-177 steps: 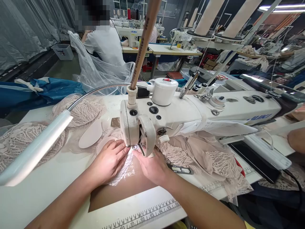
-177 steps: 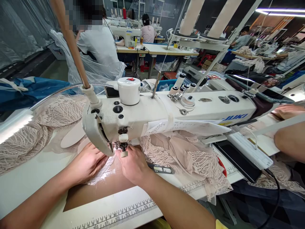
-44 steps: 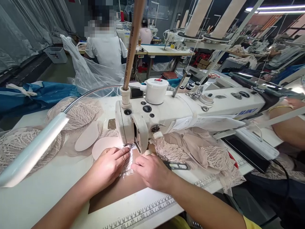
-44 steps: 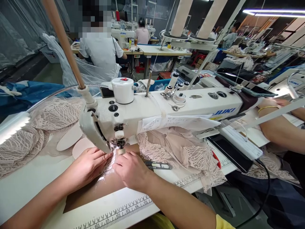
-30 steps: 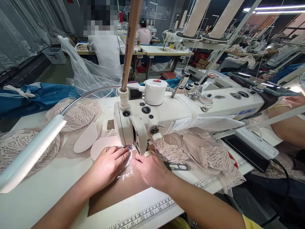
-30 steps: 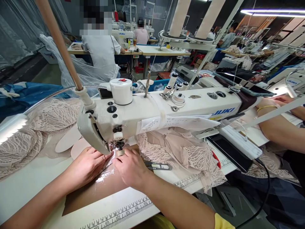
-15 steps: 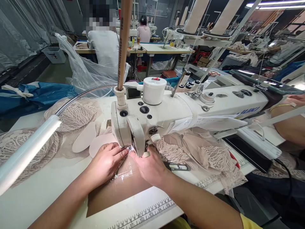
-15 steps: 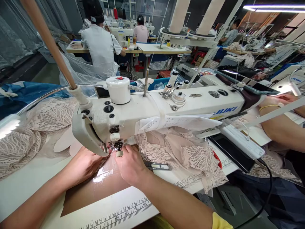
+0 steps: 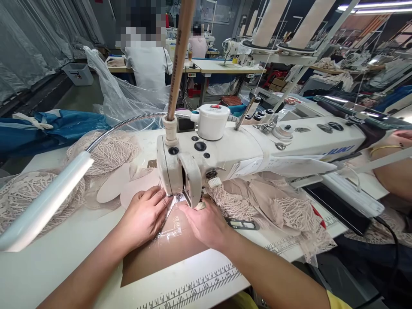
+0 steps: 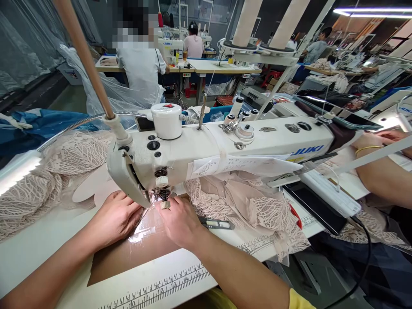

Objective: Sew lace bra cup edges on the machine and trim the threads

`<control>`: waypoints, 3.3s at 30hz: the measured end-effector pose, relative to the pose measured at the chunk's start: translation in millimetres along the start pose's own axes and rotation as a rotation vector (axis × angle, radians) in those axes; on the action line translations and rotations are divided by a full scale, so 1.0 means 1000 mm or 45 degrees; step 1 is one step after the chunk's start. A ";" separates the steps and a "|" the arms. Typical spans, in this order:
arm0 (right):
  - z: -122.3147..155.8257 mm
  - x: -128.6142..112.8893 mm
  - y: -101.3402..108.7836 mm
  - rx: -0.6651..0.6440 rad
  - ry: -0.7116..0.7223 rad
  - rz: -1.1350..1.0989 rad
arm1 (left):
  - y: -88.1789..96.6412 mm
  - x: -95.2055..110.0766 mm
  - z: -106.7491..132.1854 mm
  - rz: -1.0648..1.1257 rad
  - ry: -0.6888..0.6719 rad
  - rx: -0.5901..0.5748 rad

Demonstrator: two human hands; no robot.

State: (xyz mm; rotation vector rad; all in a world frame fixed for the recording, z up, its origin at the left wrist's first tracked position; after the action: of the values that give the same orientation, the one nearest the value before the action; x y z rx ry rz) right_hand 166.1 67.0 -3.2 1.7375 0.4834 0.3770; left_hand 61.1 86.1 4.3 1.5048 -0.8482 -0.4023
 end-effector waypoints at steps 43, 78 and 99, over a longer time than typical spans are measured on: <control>0.013 -0.011 0.003 0.034 0.217 -0.116 | -0.005 0.025 0.008 0.179 -0.126 -0.035; 0.003 -0.003 0.008 -0.090 0.071 -0.015 | 0.003 -0.018 0.004 0.165 0.186 0.150; 0.082 0.060 0.016 -0.099 0.078 0.263 | 0.019 0.059 0.057 0.972 0.066 -0.167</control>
State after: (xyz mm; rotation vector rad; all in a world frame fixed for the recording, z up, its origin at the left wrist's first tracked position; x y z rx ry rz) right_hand 259.9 25.8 -5.4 1.7088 0.3291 0.5896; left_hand 55.7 5.6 28.3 0.9679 -1.2480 0.1459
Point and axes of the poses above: each hand's wrist, its own z-axis away from the middle knuckle, its own y-axis out of the back of the hand, x = y × z, the point moved 9 cm from there along -z, towards the middle knuckle, and after that the axes turned 13 degrees about z, right-handed, at the moved point
